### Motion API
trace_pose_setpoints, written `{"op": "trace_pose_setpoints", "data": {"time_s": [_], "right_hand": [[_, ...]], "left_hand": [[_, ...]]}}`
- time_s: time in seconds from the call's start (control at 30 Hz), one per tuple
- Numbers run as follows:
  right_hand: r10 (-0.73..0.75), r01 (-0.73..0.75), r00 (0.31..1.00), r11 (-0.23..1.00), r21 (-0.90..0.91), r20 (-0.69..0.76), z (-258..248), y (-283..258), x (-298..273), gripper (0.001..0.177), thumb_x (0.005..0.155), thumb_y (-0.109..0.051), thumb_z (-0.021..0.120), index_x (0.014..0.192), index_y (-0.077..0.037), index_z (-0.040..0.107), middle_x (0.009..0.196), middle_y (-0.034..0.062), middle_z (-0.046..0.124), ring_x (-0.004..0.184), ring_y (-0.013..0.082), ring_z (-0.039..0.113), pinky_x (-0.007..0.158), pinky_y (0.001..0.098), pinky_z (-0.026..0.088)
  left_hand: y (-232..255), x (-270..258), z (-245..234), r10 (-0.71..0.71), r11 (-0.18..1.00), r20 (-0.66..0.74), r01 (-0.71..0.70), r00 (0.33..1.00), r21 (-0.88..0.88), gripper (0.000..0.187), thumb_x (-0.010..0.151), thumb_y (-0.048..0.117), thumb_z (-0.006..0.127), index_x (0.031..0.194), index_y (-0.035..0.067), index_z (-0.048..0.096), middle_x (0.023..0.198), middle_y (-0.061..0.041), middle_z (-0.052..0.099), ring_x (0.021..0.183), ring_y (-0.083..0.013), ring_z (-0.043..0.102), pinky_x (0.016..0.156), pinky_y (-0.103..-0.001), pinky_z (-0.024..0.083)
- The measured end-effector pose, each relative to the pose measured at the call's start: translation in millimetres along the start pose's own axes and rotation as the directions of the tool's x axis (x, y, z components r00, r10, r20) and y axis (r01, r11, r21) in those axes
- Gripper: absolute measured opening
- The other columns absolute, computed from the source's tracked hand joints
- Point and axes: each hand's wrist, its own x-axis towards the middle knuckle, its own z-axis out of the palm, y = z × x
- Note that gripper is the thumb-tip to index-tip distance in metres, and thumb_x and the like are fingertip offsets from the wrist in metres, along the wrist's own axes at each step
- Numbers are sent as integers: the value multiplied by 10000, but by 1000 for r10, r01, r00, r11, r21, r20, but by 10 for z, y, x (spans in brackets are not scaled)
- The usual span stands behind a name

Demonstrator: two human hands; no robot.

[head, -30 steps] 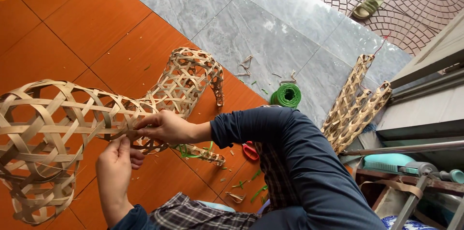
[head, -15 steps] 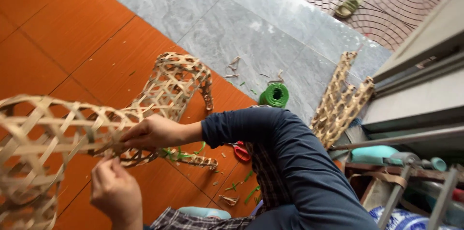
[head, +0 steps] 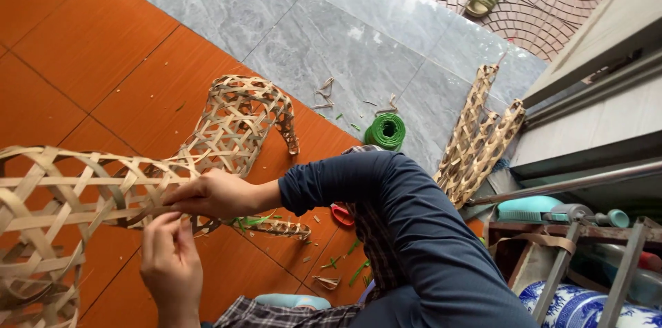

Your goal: Weaving and tying bamboo strips to create a giraffe-shaped decorative object

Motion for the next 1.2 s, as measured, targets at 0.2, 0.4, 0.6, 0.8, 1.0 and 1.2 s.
{"op": "trace_pose_setpoints", "data": {"time_s": [0.2, 0.4, 0.6, 0.8, 1.0, 1.2], "right_hand": [[-135, 154, 984, 974, -168, 118, -80, -157, -158, 327, 1075, -136, 617, 1400, -159, 583, 744, -7, 728, 626, 189, 724, 554, 374, 536], [-277, 339, 939, 842, -420, 204, -171, -277, -410, 672, 1062, -106, 622, 1663, -76, 322, 707, 61, 662, 490, 191, 623, 391, 359, 459], [-337, 430, 882, 862, -269, 329, -257, -369, -362, 669, 1123, -102, 540, 1720, -115, 238, 687, 35, 665, 504, 204, 637, 420, 363, 512], [-481, 470, 876, 832, -295, 41, -413, -381, -168, 613, 1065, -391, 722, 1621, -202, 543, 944, 113, 733, 925, 411, 773, 809, 532, 652], [-58, 11, 995, 862, 506, 77, -583, -219, -105, 584, 978, 54, 561, 1546, -79, 590, 1330, 72, 681, 670, 33, 559, 625, 213, 523], [39, -329, 941, 334, 883, 336, -734, -323, 35, 667, 929, -124, 477, 1591, -53, 434, 567, -103, 127, 411, 59, 199, 416, 230, 225]], "left_hand": [[-14, 173, 43, -25, 963, -62, 7, 998, -271, 79, 1121, 14, 748, 1107, -26, 681, 1061, -119, 730, 809, -263, 635, 726, -405, 534], [-170, -3, 252, -51, 974, -16, 46, 999, -223, 117, 1064, 22, 737, 1104, -32, 641, 1037, -159, 724, 841, -323, 700, 718, -448, 598], [-325, -94, 559, 70, 978, -111, -90, 991, -189, 366, 925, -31, 774, 1275, -57, 671, 1087, -222, 688, 831, -426, 651, 729, -509, 529], [-35, 149, 285, 102, 952, -291, -178, 951, -248, 84, 1079, 145, 724, 1071, 61, 719, 1030, -120, 731, 876, -384, 722, 738, -450, 612], [-137, 119, 492, 61, 906, -264, -164, 963, -391, 101, 1105, 107, 679, 1026, 47, 697, 956, -107, 712, 910, -356, 758, 800, -451, 619], [-76, 138, 434, 62, 899, -250, -163, 966, -406, 60, 1083, 103, 689, 1041, 60, 693, 953, -104, 700, 891, -343, 763, 775, -434, 642]]}}
